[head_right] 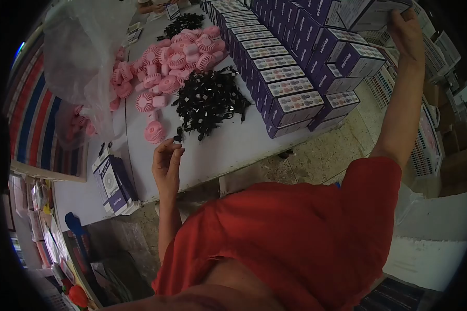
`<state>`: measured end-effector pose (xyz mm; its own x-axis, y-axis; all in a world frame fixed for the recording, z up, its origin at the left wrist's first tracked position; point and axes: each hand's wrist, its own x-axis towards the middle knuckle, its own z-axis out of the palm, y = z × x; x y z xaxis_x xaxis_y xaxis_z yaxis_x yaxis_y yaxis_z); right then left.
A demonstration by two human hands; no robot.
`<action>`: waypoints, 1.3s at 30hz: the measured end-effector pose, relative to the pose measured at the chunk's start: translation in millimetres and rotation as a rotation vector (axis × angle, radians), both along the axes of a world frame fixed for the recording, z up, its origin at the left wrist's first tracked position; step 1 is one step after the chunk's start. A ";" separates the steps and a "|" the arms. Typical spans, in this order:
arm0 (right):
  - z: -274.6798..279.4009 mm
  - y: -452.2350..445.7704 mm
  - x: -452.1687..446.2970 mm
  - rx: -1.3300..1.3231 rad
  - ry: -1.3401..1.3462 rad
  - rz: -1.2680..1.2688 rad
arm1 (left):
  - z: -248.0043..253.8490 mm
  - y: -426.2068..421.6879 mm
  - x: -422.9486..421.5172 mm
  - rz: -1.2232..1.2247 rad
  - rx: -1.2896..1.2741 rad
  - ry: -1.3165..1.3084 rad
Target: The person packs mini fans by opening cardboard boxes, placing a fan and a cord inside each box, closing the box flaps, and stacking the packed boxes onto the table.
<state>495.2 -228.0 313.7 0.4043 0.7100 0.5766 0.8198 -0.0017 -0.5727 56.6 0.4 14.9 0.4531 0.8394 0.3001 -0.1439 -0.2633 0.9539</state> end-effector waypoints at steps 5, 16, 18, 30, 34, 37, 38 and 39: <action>12.0 -12.8 15.3 -0.026 -0.009 -0.114 | -7.3 3.0 2.4 -0.032 -0.015 0.012; -43.0 41.0 55.8 -0.143 -0.632 -0.014 | 4.4 -0.1 6.8 -0.060 0.117 0.150; -71.0 14.8 87.2 0.138 -0.286 -0.200 | 2.6 6.9 -6.7 0.018 0.089 0.095; -156.6 24.5 71.6 0.547 0.411 -0.470 | 11.8 30.1 -50.2 0.207 0.066 -0.027; -149.5 36.0 41.2 0.517 0.337 -0.547 | 15.1 49.3 -71.2 0.399 0.291 0.161; -143.8 42.8 18.2 0.519 0.298 -0.597 | 20.3 77.1 -110.3 0.631 0.423 0.538; -154.2 41.3 32.6 0.554 0.258 -0.588 | 23.5 85.4 -122.4 0.798 0.543 0.820; -160.4 41.1 40.5 0.589 0.219 -0.577 | 18.9 97.4 -137.6 0.799 0.542 0.824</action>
<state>535.7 -186.8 153.3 0.7562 -0.0328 0.6536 0.6526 -0.0368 -0.7568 -81.0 97.8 33.8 0.0940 0.8226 0.5609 0.8174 -0.3854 0.4283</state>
